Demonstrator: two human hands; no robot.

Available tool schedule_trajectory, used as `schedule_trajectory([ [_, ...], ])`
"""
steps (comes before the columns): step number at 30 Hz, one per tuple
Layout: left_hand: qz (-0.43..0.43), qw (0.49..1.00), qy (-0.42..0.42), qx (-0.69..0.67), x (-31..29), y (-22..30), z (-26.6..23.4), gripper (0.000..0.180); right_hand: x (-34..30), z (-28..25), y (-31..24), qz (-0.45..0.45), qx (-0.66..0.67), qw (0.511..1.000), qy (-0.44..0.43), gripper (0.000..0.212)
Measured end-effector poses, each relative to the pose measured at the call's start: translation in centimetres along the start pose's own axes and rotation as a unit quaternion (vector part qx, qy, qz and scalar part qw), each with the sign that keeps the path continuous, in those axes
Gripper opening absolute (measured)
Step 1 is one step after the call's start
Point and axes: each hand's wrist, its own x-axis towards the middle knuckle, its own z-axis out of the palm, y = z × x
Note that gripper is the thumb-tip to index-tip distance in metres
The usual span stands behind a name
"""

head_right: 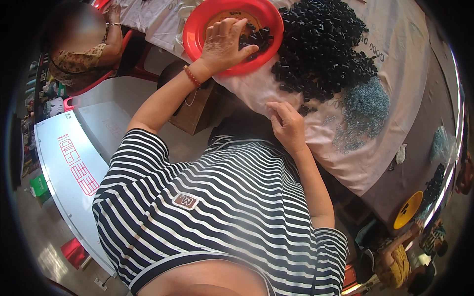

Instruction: The person sorts small black components on a red tray by hand, moves the tray aside, and assembles black plastic parts together by hand.

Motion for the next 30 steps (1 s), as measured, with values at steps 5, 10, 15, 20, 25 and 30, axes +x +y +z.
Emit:
schedule_trajectory([
  [5, 0.155, 0.988, -0.022, -0.005, 1.5, -0.9, 1.9, 0.061, 0.1, 0.1, 0.2, -0.022, -0.001, 1.0, 0.011, 0.029],
  [10, 0.145, 0.988, -0.047, -0.022, 1.9, -1.6, 2.9, 0.054, 0.0, 0.1, 0.1, -0.011, -0.006, 1.0, 0.006, 0.028],
  [15, 0.16, 0.986, -0.043, 0.012, 2.3, -1.4, 2.7, 0.045, 0.0, 0.1, 0.2, -0.009, -0.005, 1.0, 0.007, 0.029],
  [20, 0.17, 0.985, -0.033, 0.025, 2.6, -1.3, 2.6, 0.03, -0.1, 0.1, 0.2, -0.003, -0.004, 1.0, 0.003, 0.029],
  [25, 0.15, 0.989, -0.013, -0.009, 3.1, -1.7, 2.7, 0.028, 0.0, 0.1, -0.1, -0.005, -0.001, 1.0, 0.005, 0.029],
  [30, 0.039, 0.998, 0.006, -0.058, 4.0, -2.9, 3.6, 0.026, 0.0, 0.1, 0.2, -0.005, -0.003, 1.0, 0.008, 0.029],
])
